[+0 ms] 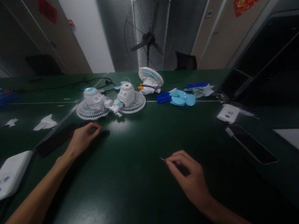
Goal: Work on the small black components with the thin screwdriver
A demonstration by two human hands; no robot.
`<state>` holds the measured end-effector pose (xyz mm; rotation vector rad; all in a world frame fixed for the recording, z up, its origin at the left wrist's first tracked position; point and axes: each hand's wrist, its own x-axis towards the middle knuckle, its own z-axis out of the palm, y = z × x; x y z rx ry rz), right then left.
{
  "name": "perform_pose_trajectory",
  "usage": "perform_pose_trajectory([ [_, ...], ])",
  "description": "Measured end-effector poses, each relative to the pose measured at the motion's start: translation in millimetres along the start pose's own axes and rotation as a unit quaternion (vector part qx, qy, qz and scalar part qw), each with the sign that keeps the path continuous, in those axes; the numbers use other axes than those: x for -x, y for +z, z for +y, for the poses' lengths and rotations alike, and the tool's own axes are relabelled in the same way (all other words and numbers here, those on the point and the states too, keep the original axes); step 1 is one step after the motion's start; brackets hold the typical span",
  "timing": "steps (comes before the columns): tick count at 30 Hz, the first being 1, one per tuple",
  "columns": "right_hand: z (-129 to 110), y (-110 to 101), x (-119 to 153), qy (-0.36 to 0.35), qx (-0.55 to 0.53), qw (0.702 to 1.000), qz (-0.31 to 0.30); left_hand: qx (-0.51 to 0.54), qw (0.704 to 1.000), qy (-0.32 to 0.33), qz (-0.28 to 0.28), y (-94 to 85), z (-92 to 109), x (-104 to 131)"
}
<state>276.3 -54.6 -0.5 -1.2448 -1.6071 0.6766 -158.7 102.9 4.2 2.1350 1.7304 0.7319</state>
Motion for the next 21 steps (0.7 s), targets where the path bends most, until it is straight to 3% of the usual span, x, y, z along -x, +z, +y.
perform_pose_trajectory([
  [5,1,0,1,0.006,0.0,1.0,-0.004,0.02,1.0,0.013,0.002,-3.1,14,3],
  [10,3,0,1,0.013,-0.003,1.0,-0.012,0.05,0.999,0.018,0.007,5.1,13,4],
  [21,0,-1,0,0.015,-0.005,1.0,-0.015,0.074,0.986,0.144,0.035,15.6,6,10],
])
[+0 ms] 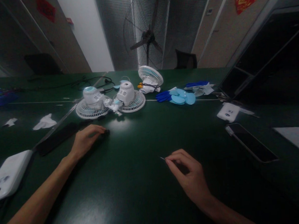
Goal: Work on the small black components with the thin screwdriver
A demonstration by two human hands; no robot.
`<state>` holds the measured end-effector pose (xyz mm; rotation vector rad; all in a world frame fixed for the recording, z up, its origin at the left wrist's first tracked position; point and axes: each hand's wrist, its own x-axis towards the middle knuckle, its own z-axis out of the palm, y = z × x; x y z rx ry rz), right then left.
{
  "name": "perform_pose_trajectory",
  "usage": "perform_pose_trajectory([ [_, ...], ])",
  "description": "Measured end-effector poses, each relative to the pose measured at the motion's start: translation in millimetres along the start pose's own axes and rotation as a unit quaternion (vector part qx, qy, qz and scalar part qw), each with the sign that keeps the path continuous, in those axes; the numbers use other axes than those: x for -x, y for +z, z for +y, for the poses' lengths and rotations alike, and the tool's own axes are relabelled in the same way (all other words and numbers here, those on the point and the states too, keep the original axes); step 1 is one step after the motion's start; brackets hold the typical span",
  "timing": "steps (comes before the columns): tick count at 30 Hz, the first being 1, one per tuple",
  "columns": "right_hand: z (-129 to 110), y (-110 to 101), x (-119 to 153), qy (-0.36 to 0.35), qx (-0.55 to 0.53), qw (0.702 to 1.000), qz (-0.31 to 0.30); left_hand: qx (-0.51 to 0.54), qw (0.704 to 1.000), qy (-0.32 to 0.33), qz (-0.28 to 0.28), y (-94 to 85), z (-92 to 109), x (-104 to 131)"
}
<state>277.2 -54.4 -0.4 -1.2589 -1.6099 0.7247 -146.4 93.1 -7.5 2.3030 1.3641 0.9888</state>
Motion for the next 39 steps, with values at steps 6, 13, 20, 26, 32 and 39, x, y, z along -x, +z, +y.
perform_pose_trajectory([
  [6,1,0,0,0.001,-0.001,1.0,0.002,0.006,1.0,-0.018,-0.021,3.5,-3,-2],
  [13,-1,0,0,-0.002,0.003,1.0,-0.004,0.041,0.992,-0.123,-0.009,8.7,-5,-4],
  [20,-2,-1,-2,-0.005,0.01,1.0,-0.007,0.134,0.971,-0.199,-0.013,11.0,2,-8],
  [26,0,-1,-1,-0.004,0.008,1.0,-0.014,0.2,0.948,-0.245,0.023,11.8,12,-13],
  [32,2,2,-2,0.007,0.023,0.999,-0.042,0.222,0.948,-0.225,-0.047,17.4,34,-13],
  [39,-3,7,-1,-0.016,0.078,0.992,-0.097,0.214,0.949,0.004,-0.232,89.6,137,17],
])
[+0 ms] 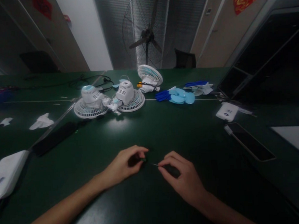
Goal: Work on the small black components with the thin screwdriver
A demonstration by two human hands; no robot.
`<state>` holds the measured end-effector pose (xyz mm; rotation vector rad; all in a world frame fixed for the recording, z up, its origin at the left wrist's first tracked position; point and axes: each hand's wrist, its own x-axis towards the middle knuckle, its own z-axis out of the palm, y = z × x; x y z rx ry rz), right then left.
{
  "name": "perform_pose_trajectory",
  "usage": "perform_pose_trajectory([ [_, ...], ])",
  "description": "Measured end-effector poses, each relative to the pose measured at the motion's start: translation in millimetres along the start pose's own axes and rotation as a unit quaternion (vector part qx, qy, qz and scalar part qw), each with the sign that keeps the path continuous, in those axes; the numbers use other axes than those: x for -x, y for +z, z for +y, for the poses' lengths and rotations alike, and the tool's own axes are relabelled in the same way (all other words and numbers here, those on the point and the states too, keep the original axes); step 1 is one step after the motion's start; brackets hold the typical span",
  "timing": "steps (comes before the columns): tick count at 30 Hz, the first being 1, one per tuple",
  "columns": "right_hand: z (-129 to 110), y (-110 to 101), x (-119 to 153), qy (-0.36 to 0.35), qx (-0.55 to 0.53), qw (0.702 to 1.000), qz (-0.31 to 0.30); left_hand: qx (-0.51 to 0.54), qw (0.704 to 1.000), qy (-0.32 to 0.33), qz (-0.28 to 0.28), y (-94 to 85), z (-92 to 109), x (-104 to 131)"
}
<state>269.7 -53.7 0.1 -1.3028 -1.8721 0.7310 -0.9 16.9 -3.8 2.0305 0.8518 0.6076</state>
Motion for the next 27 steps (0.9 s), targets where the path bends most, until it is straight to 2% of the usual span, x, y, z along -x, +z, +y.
perform_pose_trajectory([
  [2,-2,0,1,-0.016,0.01,1.0,-0.006,-0.007,0.999,0.03,-0.034,18.0,9,1],
  [4,-3,0,2,-0.025,0.014,1.0,-0.013,-0.012,0.999,0.035,-0.039,22.7,12,4],
  [7,-4,0,3,-0.03,0.019,0.999,-0.01,-0.026,0.999,0.027,-0.023,18.1,9,7],
  [16,-3,2,3,-0.032,0.084,0.996,-0.027,-0.026,0.998,0.025,-0.056,17.4,10,7],
  [22,-6,2,2,-0.047,0.064,0.996,-0.038,-0.023,0.998,0.014,-0.064,17.8,9,7],
  [27,-6,8,3,-0.072,0.062,0.995,-0.043,-0.014,0.997,0.031,-0.075,20.3,10,7],
])
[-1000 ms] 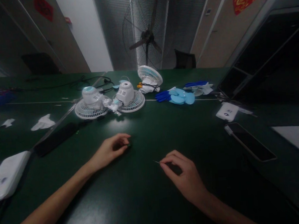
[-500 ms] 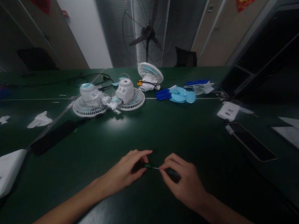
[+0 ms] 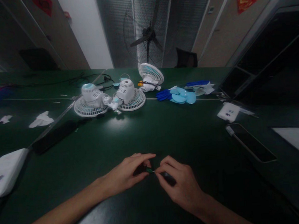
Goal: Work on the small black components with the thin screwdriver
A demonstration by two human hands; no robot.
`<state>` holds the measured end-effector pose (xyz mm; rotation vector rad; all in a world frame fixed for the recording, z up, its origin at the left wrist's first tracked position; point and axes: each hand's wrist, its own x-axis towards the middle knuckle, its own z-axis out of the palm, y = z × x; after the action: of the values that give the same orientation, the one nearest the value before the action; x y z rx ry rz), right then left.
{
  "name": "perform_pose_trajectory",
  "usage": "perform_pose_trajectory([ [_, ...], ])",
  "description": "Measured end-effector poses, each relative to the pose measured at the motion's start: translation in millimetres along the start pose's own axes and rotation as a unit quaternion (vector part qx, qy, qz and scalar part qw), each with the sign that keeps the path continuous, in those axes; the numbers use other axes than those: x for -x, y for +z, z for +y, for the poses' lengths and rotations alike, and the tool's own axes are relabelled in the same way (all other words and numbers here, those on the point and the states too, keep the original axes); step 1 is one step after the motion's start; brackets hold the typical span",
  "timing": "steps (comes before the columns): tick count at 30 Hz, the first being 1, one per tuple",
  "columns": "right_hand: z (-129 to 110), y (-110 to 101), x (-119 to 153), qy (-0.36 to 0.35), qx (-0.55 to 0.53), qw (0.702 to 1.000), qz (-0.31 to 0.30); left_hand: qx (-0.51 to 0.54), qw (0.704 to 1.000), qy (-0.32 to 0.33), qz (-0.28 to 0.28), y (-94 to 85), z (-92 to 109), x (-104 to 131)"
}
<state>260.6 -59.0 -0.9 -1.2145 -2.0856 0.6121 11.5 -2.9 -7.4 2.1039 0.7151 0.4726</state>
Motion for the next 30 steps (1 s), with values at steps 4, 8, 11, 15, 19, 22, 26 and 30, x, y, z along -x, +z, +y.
perform_pose_trajectory([
  [4,1.2,2.4,-0.2,-0.013,-0.019,1.0,-0.001,-0.003,1.0,0.003,-0.015,1.6,2.3,0.1],
  [8,2.1,-0.7,-1.2,-0.003,-0.054,0.998,0.038,-0.018,1.0,-0.005,-0.008,1.5,5.4,-0.4],
  [11,1.2,-3.1,-2.0,0.016,-0.048,0.997,0.056,-0.037,0.999,-0.004,0.013,-0.1,7.7,-1.9],
  [15,-1.5,-4.2,-2.2,0.013,-0.034,0.999,0.024,-0.064,0.997,-0.008,0.034,-1.7,8.0,-3.3],
  [19,-0.9,-1.6,-1.4,0.013,-0.017,1.0,0.004,-0.057,0.998,-0.009,0.006,-0.6,5.6,-2.8],
  [22,1.9,1.3,-0.5,0.012,-0.018,1.0,0.01,-0.047,0.999,-0.006,0.001,0.7,5.1,-2.4],
  [26,2.5,0.7,0.3,-0.001,-0.038,0.999,0.028,-0.049,0.999,-0.015,0.004,0.9,6.5,-2.3],
  [30,0.2,-1.0,0.5,-0.01,-0.039,0.999,0.004,-0.058,0.998,-0.022,0.017,0.2,6.7,-2.2],
])
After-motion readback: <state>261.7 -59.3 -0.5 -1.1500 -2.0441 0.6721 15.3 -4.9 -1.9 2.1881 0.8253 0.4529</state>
